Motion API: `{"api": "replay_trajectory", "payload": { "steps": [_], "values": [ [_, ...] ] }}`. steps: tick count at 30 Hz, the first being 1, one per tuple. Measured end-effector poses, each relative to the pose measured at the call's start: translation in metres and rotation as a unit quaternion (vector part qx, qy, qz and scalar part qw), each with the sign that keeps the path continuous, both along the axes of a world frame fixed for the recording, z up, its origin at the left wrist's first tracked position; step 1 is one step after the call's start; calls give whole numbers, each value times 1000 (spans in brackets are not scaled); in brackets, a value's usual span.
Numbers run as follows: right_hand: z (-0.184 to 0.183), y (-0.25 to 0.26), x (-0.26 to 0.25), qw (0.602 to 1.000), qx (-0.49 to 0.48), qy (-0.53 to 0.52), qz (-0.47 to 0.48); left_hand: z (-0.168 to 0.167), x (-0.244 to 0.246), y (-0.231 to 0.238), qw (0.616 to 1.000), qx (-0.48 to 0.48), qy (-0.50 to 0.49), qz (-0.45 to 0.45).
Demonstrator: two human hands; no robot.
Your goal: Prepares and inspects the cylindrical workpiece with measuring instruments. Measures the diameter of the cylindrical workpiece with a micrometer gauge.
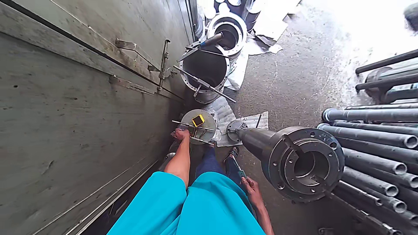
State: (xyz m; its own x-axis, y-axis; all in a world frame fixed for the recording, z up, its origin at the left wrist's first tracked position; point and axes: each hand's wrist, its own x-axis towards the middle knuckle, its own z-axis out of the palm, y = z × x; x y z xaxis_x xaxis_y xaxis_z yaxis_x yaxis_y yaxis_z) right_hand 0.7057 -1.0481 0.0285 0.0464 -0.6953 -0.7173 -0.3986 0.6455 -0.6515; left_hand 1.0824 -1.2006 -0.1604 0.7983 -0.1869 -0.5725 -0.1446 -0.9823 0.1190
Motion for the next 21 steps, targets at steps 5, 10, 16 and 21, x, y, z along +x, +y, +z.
{"api": "replay_trajectory", "payload": {
  "steps": [5, 10, 16, 21],
  "values": [
    [2, 3, -3, 1000, 6, 2, -9, 4, 2, -4, 997, -3, 37, 61],
    [4, 4, -3, 1000, 17, 14, -16, 8, 7, 0, 999, -24, 26, 4],
    [1, 3, -2, 1000, 7, 11, -22, 15, 2, 17, 938, -233, -50, 250],
    [1, 6, 4, 999, 31, -4, -27, -2, -12, 45, 870, -314, 78, 372]
  ]
}}
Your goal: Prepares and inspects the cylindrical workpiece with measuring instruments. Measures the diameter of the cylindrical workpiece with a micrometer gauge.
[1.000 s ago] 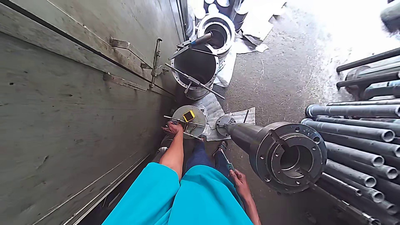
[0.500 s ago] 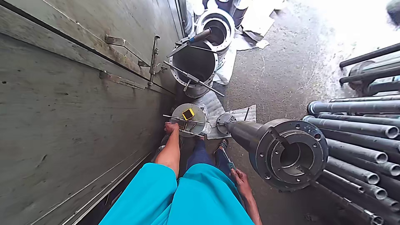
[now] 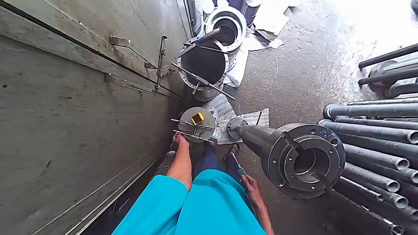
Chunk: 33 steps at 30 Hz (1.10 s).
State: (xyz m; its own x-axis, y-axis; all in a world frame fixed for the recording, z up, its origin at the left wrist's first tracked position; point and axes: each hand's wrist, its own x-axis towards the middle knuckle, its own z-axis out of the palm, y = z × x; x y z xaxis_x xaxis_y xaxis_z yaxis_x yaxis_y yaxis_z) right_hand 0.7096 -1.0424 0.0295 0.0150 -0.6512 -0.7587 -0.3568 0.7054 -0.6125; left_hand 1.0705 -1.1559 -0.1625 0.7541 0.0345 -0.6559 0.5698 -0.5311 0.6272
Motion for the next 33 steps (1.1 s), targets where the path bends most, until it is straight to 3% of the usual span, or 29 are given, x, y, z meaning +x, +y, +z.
{"api": "replay_trajectory", "payload": {
  "steps": [2, 5, 12, 17, 23, 25, 27, 30, 33],
  "values": [
    [1, 0, -4, 999, 2, -17, -33, -3, -9, -1, 998, 9, 22, -53],
    [-4, 9, -5, 995, 15, -56, -81, -23, -6, 11, 998, -4, -6, -58],
    [5, -3, -8, 995, 39, -53, -74, -36, -4, 5, 990, 82, -33, -108],
    [1, -8, -18, 997, 44, -45, -47, -38, -15, 13, 998, -47, -18, 38],
    [2, -14, -19, 999, 37, -20, -11, -25, -16, 1, 964, -130, 55, 226],
    [4, -15, -18, 999, 36, -18, 6, -21, -8, -1, 967, -130, -13, 218],
    [5, -19, -14, 999, 30, -28, 24, -13, 7, -3, 979, -65, -142, 131],
    [12, -33, -3, 997, 23, -45, 60, 42, 30, -19, 947, 46, -317, -26],
    [29, -56, 17, 990, -10, -114, 88, 116, 33, -49, 911, -7, -407, -66]
  ]
}}
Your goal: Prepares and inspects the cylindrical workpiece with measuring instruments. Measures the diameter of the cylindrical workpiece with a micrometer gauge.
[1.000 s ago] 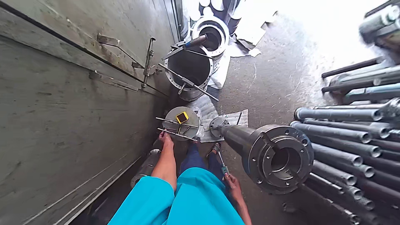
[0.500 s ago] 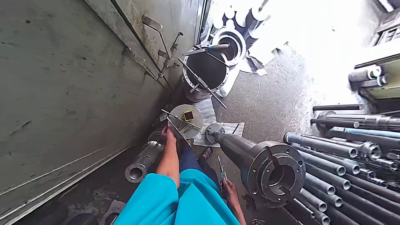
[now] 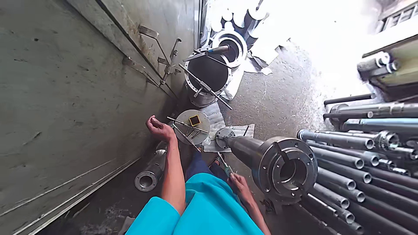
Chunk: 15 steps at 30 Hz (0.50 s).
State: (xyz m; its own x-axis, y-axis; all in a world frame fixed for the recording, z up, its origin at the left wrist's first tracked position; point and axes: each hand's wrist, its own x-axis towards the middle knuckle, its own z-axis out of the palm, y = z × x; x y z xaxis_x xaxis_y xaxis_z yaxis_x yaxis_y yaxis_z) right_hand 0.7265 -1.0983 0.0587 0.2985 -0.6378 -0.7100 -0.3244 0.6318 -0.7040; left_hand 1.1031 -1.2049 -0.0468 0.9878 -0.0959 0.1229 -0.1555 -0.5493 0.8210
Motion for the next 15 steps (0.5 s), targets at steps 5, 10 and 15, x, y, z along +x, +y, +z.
{"api": "replay_trajectory", "payload": {
  "steps": [5, 10, 15],
  "values": [
    [49, -42, 44, 970, -44, -220, -97, 137, -37, -9, 893, -193, 169, -370],
    [102, -66, 57, 938, -152, -290, -110, 228, -99, 27, 735, -35, 57, -675],
    [138, -63, 47, 933, -334, -131, -22, 247, -149, 39, 714, -39, -18, -698]
  ]
}}
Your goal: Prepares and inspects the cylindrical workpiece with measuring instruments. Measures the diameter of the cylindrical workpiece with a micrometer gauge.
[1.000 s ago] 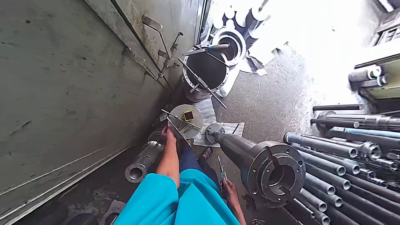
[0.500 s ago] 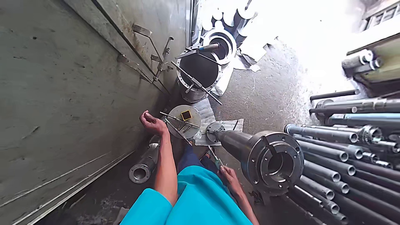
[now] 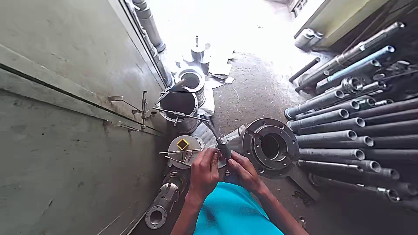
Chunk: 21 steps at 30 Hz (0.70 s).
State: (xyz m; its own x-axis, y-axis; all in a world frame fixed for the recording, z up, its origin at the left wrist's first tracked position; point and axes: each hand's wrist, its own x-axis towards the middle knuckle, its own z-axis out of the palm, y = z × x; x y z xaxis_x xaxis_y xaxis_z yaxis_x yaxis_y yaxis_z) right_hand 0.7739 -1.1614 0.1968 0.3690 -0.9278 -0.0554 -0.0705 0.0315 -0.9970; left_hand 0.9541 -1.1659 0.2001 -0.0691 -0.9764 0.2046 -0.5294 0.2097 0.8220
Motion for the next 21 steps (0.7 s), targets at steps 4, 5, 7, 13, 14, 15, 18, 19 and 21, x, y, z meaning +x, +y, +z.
{"api": "replay_trajectory", "payload": {
  "steps": [4, 5, 7, 13, 14, 15, 18, 19, 21],
  "values": [
    [16, 19, -14, 978, -102, 178, -28, 11, -8, 0, 997, -36, -57, -27],
    [19, 23, -17, 970, -119, 211, -37, 12, -11, 1, 996, -41, -66, -39],
    [22, 33, -25, 944, -162, 279, -62, 17, -20, 5, 995, -44, -74, -55],
    [32, 48, -55, 874, -301, 362, -124, 25, -52, 16, 995, -48, 26, -78],
    [36, 50, -63, 869, -318, 355, -133, 24, -60, 19, 992, -53, 79, -85],
    [41, 54, -71, 870, -328, 340, -138, 22, -69, 22, 985, -63, 135, -92],
    [62, 71, -96, 899, -307, 273, -148, 20, -100, 35, 955, -89, 265, -97],
    [67, 77, -105, 909, -294, 251, -158, 21, -109, 39, 947, -96, 291, -95],
    [74, 87, -125, 909, -293, 230, -187, 22, -126, 46, 935, -114, 323, -88]
  ]
}}
